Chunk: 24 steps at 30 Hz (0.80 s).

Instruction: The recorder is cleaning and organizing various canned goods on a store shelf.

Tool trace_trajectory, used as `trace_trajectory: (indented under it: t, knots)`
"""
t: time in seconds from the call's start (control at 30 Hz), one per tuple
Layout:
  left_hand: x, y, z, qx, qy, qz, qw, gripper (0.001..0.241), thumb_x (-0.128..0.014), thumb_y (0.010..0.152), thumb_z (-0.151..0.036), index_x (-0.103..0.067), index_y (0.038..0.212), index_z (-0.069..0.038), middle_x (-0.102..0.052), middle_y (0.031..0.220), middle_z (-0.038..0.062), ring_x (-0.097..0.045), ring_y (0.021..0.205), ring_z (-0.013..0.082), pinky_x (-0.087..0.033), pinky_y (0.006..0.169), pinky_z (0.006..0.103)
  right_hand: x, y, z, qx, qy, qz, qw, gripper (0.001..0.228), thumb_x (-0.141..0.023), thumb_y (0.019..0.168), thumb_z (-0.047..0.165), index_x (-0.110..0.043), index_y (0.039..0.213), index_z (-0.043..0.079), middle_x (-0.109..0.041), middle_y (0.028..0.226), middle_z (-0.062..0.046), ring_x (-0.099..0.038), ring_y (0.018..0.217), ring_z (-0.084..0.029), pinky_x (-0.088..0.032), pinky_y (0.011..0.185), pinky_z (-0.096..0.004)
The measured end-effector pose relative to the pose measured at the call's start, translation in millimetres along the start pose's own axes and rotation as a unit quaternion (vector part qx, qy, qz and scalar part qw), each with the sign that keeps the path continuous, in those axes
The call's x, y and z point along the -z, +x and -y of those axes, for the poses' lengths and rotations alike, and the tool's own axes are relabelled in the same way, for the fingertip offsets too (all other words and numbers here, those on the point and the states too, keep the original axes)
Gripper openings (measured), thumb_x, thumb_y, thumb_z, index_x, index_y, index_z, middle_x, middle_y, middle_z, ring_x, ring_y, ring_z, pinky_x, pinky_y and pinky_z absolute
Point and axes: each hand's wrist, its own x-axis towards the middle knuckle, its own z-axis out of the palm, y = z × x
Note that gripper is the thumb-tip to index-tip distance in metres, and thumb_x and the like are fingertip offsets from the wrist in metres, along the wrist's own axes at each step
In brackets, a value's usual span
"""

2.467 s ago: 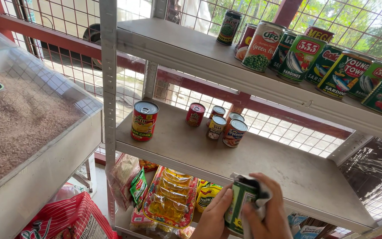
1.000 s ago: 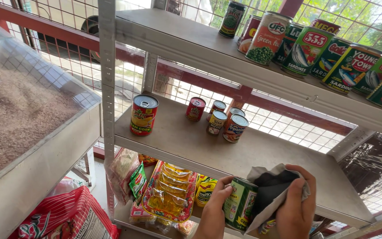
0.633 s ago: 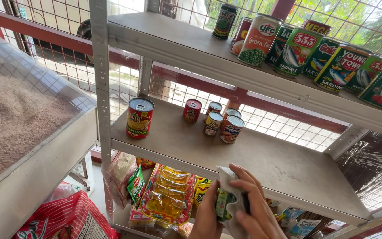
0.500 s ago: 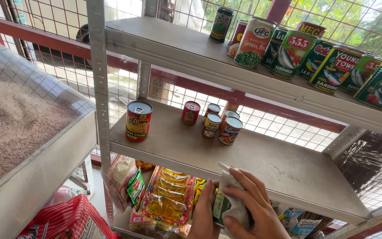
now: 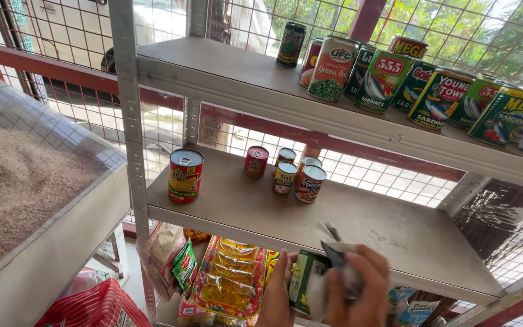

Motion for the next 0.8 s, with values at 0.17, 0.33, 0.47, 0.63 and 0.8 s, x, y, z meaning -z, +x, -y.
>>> trace_trajectory:
  t: [0.17,0.33,0.47,0.63,0.8]
  knots:
    - [8,-21,-9,-0.046,0.035,0.088,0.994,0.066,-0.034,0.097,-0.046,-0.046,0.152,-0.013,-0.059,0.147,0.007,-0.060,0.136,0.0182,-0.045,0.116,0.0341,-5,5,-7,0.163,0.005,0.259,0.952,0.065,-0.072,0.094,0.042,-0.046,0.134,-0.002,-0.049,0.151,-0.020,-0.045,0.146,-0.037,-0.030,0.122,-0.061]
    - [-7,-19,-19,0.029,-0.073,0.095,0.992,0.066,-0.031,0.098,-0.051,-0.047,0.148,-0.010,-0.059,0.143,0.013,-0.060,0.130,0.0267,-0.049,0.110,0.0422,11,18,-9,0.198,-0.049,0.350,0.914,0.046,-0.078,0.088,0.055,-0.063,0.118,0.025,-0.048,0.160,-0.011,-0.028,0.153,-0.045,-0.021,0.116,-0.062]
    - [-28,-18,-20,0.108,-0.138,0.028,0.984,0.075,-0.036,0.094,-0.063,-0.052,0.143,-0.009,-0.064,0.132,0.014,-0.066,0.117,0.0282,-0.052,0.102,0.0419,19,22,-6,0.124,-0.018,0.379,0.917,0.055,-0.080,0.086,0.049,-0.067,0.130,0.019,-0.044,0.158,-0.023,-0.037,0.145,-0.045,-0.041,0.105,-0.054]
    - [14,5,18,0.042,-0.042,-0.055,0.997,0.082,-0.040,0.096,-0.066,-0.056,0.141,0.000,-0.070,0.128,0.017,-0.068,0.114,0.0267,-0.053,0.098,0.0394,20,23,-5,-0.202,-0.015,0.265,0.943,0.049,-0.067,0.089,0.041,-0.062,0.131,0.017,-0.067,0.130,-0.006,-0.069,0.110,-0.027,-0.064,0.089,-0.045]
    - [-31,-14,-8,0.066,-0.079,-0.082,0.991,0.082,-0.039,0.092,-0.069,-0.056,0.140,-0.005,-0.071,0.123,0.014,-0.069,0.110,0.0266,-0.055,0.095,0.0397,20,23,7,0.047,-0.081,0.277,0.956,0.065,-0.081,0.078,0.041,-0.061,0.131,0.007,-0.062,0.125,-0.017,-0.067,0.112,-0.036,-0.058,0.085,-0.046]
